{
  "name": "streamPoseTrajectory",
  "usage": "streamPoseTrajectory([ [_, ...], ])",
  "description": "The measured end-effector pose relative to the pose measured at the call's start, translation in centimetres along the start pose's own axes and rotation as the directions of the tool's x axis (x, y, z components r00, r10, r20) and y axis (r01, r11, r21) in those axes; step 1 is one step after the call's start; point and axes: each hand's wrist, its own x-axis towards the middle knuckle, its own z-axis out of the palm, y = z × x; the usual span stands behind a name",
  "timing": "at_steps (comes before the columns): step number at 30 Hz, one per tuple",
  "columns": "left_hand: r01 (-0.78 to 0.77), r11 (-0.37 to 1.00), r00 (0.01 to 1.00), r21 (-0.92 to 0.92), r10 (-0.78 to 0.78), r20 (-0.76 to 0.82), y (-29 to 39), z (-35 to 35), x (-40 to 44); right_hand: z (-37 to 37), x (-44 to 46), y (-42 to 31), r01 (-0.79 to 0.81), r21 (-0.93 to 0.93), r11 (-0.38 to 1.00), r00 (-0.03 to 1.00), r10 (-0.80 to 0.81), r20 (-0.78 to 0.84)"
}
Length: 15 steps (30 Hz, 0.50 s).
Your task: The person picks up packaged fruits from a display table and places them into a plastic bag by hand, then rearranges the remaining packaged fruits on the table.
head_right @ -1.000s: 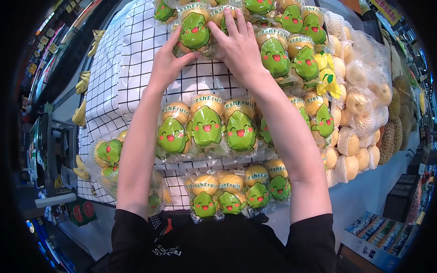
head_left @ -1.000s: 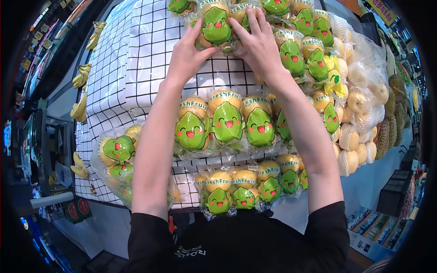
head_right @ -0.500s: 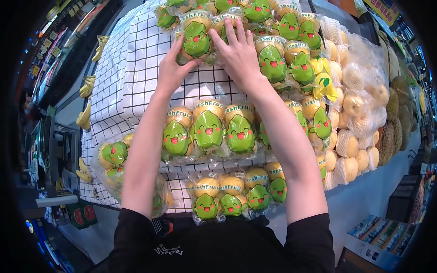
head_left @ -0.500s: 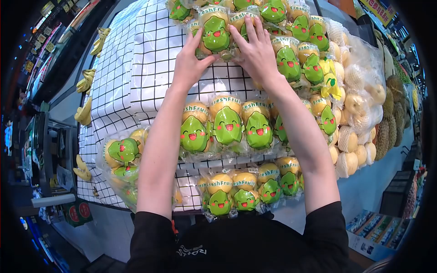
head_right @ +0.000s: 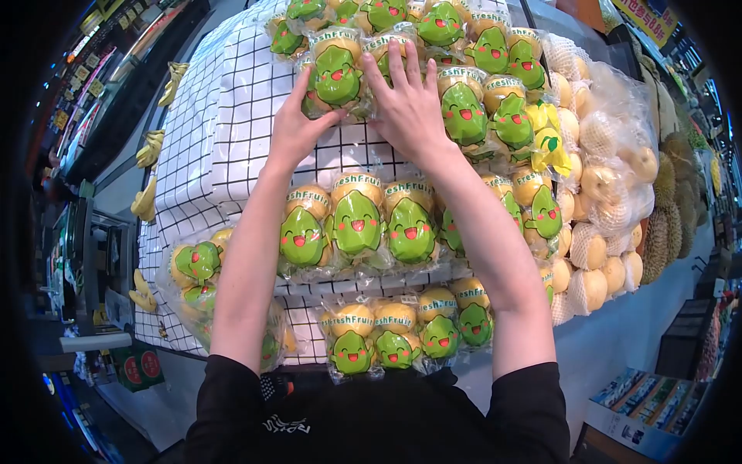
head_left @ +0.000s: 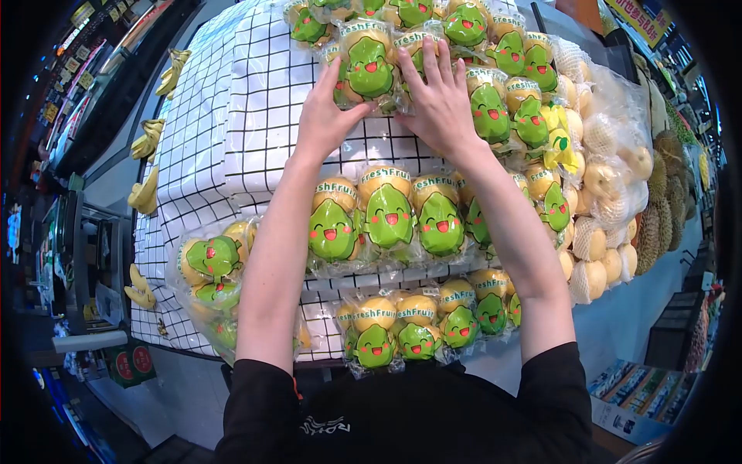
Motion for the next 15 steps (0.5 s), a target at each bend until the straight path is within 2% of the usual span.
streamPoseTrajectory([
  [4, -0.024, 0.999, 1.000, 0.031, 0.024, -0.003, -0.3, 0.0, -0.3, -0.4, -0.8, -0.6, -0.011, 0.055, 0.998, 1.000, 0.013, -0.025],
  [11, 0.029, 0.999, 0.999, -0.018, -0.029, 0.033, -0.2, -0.1, -0.7, -0.7, -1.8, -0.4, -0.036, 0.145, 0.989, 0.999, 0.037, -0.002],
  [13, 0.021, 1.000, 0.999, -0.013, -0.021, 0.030, -0.6, 0.1, -0.7, -1.2, -2.0, -0.5, -0.092, 0.196, 0.976, 0.995, 0.082, 0.062],
  [15, -0.002, 1.000, 1.000, -0.016, 0.002, 0.020, -0.7, 0.2, -0.7, -1.4, -1.7, -0.8, -0.093, 0.154, 0.984, 0.995, 0.085, 0.054],
])
